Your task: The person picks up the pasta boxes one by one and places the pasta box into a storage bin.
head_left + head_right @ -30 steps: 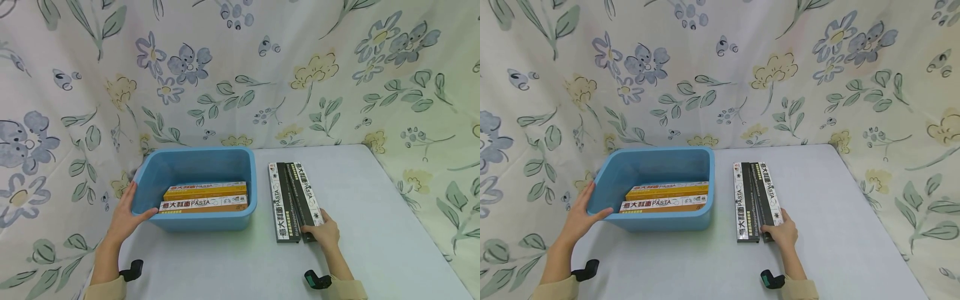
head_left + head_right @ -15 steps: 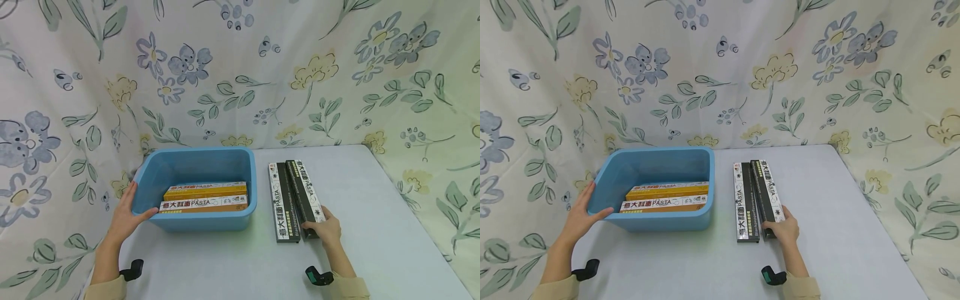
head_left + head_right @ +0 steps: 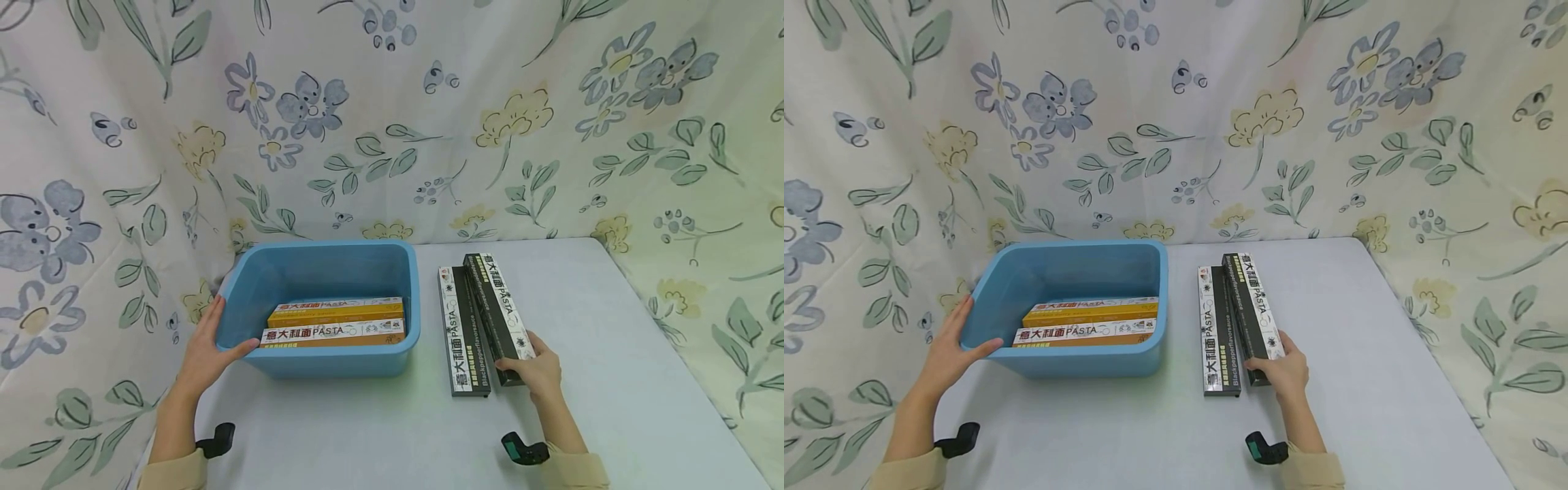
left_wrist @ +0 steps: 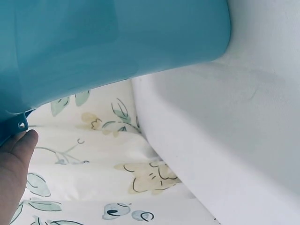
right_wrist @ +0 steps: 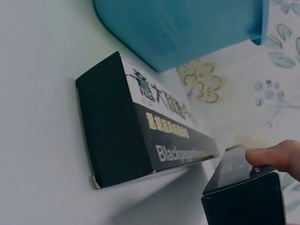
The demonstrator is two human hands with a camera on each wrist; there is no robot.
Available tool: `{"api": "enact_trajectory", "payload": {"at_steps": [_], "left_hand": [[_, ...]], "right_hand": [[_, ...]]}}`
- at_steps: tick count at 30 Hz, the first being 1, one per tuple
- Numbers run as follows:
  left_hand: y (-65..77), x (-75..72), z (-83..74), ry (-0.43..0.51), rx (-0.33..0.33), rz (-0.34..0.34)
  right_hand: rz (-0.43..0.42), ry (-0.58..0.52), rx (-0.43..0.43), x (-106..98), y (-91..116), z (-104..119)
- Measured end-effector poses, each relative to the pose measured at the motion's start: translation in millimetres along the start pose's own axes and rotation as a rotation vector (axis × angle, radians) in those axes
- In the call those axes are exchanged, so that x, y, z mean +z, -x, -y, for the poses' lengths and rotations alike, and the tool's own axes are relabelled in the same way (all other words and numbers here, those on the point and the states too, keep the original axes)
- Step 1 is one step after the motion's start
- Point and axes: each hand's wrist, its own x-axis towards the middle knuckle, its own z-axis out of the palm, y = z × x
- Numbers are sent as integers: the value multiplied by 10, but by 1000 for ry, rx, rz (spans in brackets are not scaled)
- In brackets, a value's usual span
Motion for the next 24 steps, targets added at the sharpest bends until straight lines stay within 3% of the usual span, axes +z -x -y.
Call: {"api": "enact_trajectory", "payload": {"at_steps": [24], "left_hand": [[4, 2, 2, 2, -10, 6]], "right_hand": [[29, -82, -110, -69, 133, 293]]}}
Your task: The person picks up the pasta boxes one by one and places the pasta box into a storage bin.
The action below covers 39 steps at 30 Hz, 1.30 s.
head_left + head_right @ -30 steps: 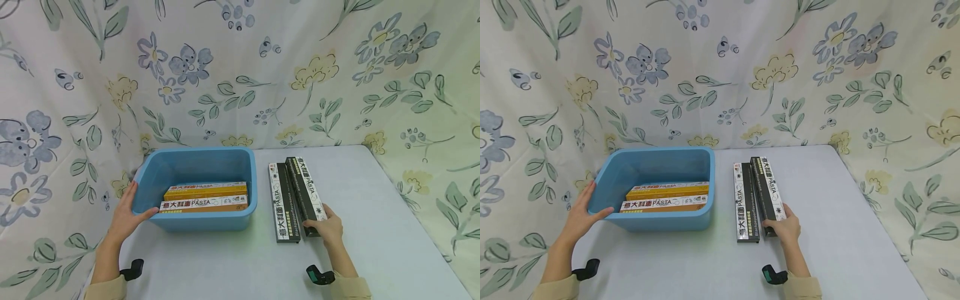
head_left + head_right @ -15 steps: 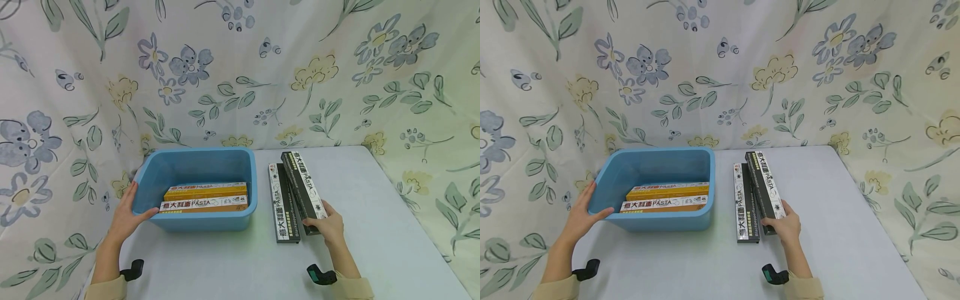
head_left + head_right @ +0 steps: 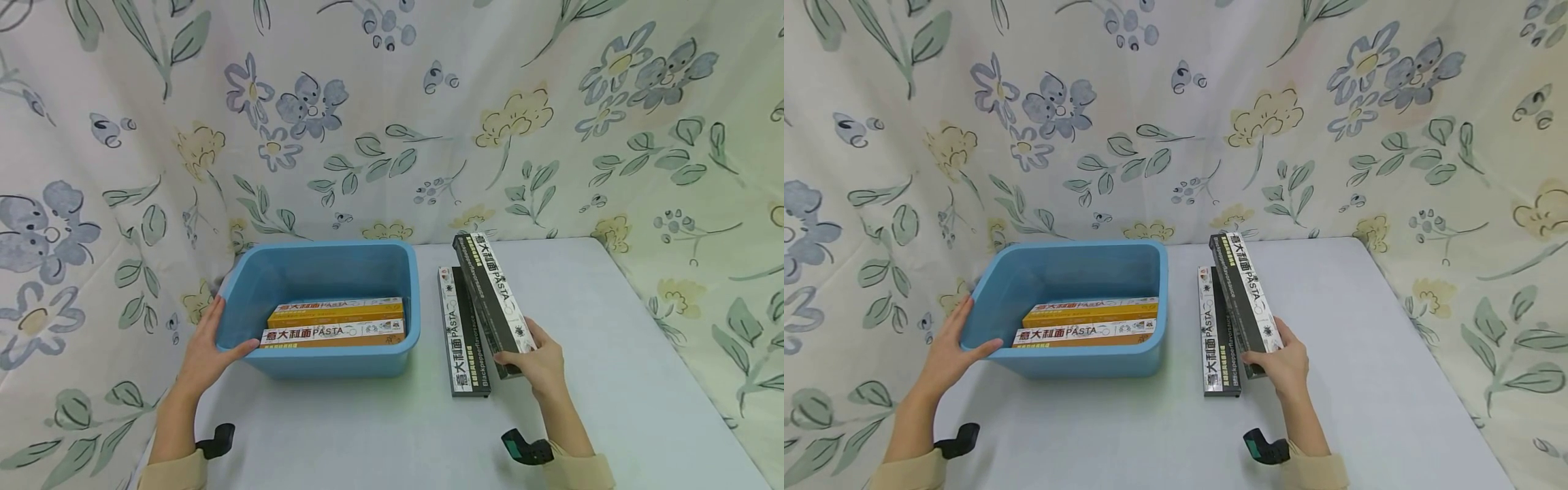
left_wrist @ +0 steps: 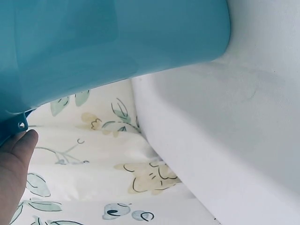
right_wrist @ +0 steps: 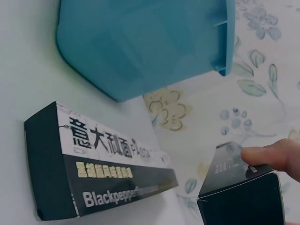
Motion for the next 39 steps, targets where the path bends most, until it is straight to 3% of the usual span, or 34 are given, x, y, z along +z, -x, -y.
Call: {"api": "enact_trajectory", "payload": {"at_steps": [39], "left_hand": [[1, 1, -10, -9, -3, -3]], "right_hand": [[88, -57, -76, -36, 238, 502]]}}
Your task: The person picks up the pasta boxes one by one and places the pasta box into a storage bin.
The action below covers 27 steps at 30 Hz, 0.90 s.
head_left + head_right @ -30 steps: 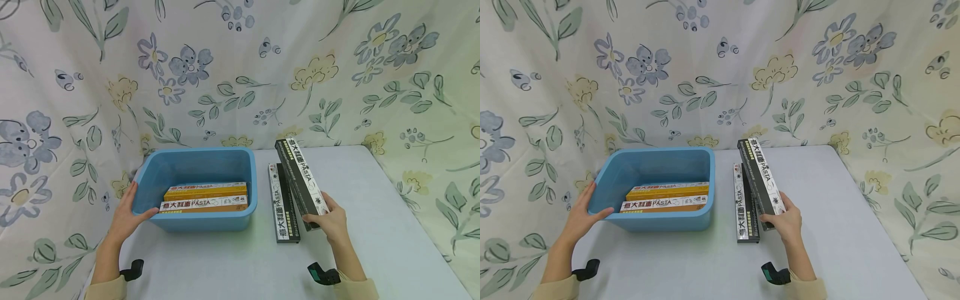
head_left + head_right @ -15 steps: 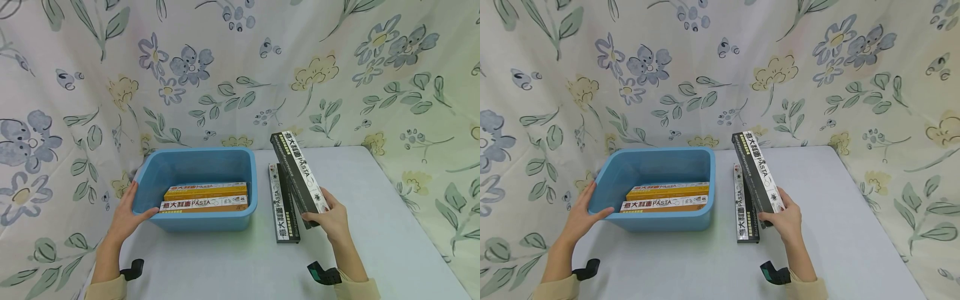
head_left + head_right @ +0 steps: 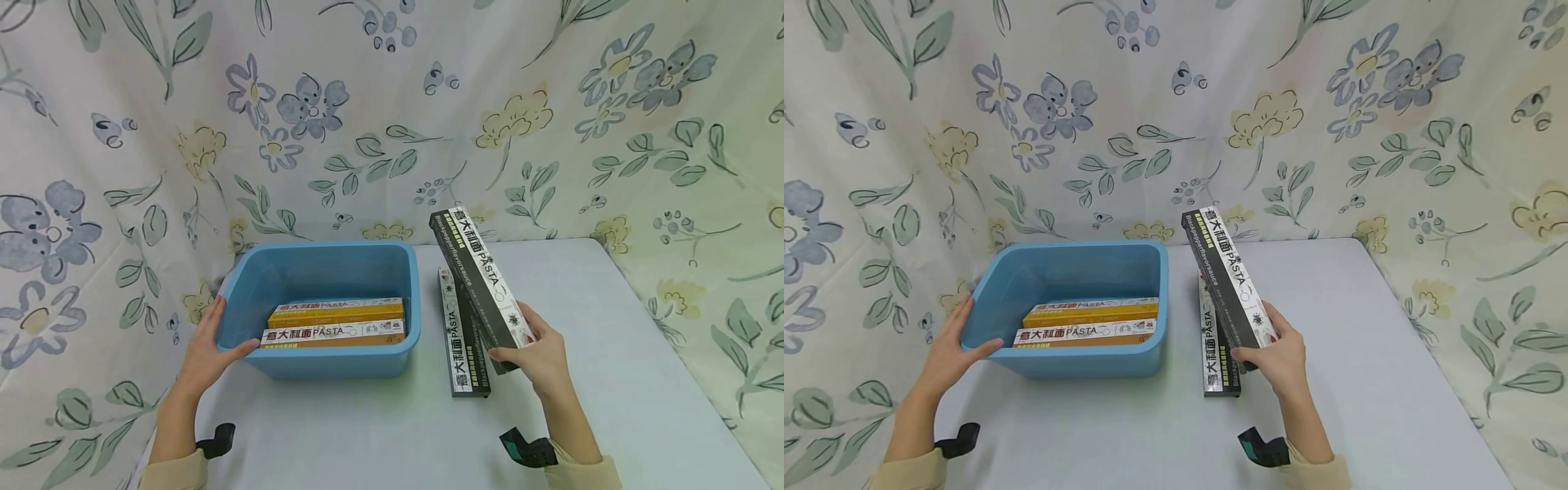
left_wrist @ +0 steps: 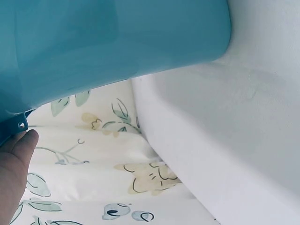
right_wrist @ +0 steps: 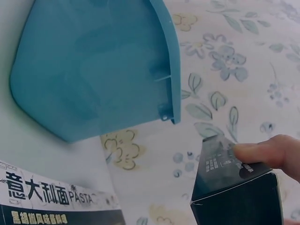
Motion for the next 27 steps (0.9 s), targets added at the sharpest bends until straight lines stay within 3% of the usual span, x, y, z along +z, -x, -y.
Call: {"api": "enact_trajectory", "payload": {"at_steps": [27], "left_hand": [[0, 7, 10, 0, 7, -2]], "right_hand": [[75, 40, -50, 65, 91, 214]]}}
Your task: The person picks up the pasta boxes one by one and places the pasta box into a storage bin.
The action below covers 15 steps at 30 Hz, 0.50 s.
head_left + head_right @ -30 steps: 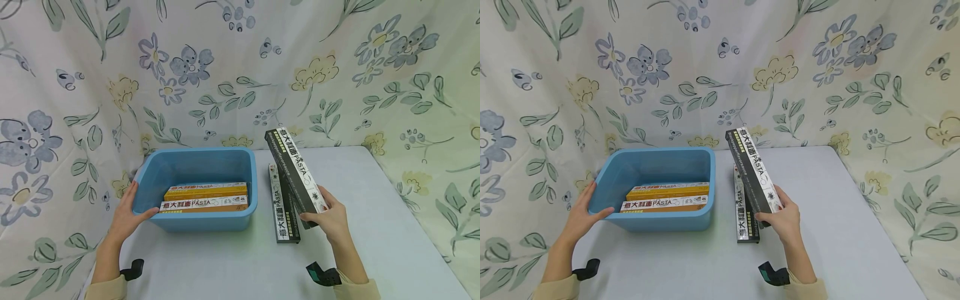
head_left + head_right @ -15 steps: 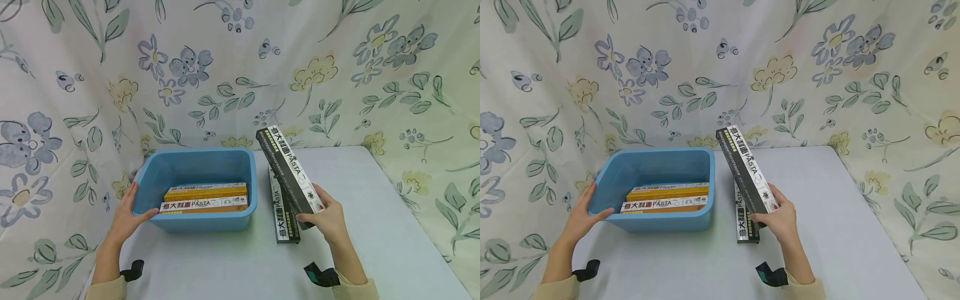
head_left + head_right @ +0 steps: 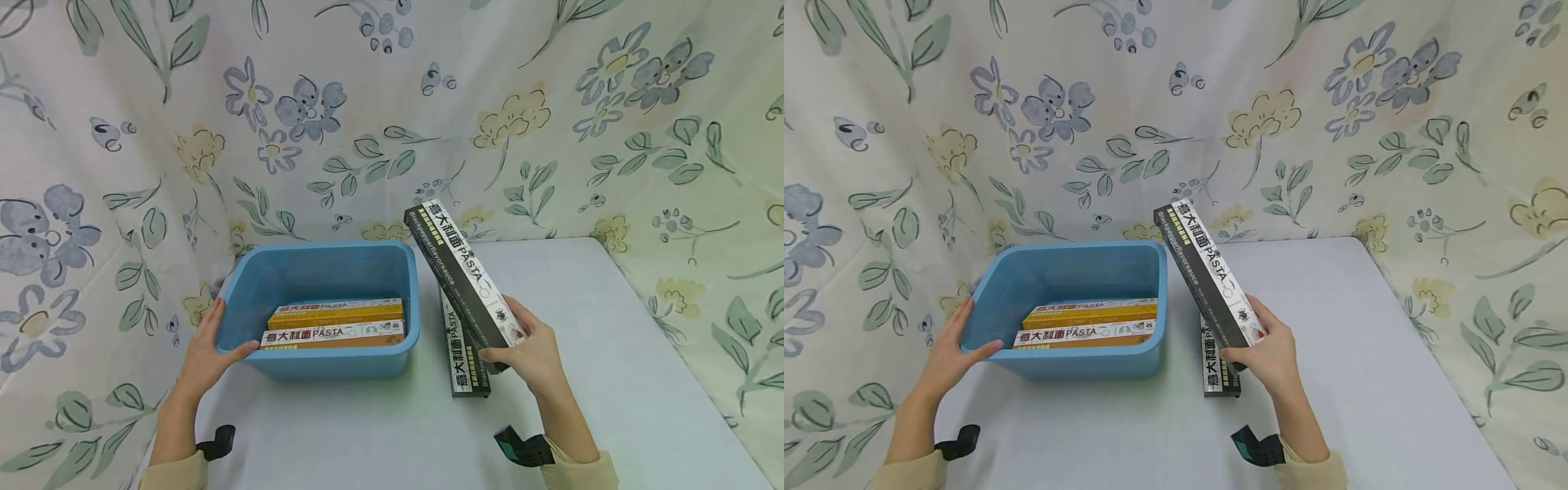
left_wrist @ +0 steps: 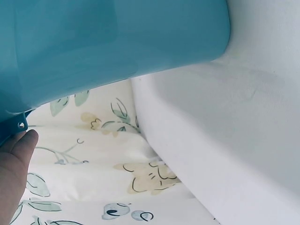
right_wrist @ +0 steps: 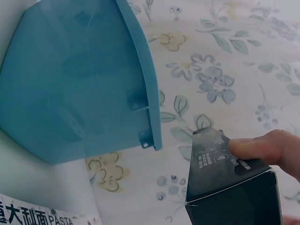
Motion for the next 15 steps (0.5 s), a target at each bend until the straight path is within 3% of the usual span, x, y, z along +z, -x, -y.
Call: {"api": "enact_trajectory", "payload": {"at_steps": [7, 15], "left_hand": [[1, 2, 3, -4, -4, -1], [3, 3, 7, -13, 6, -7]], "right_hand": [[28, 2, 8, 17, -9, 52], [87, -46, -55, 2, -111, 30]]}}
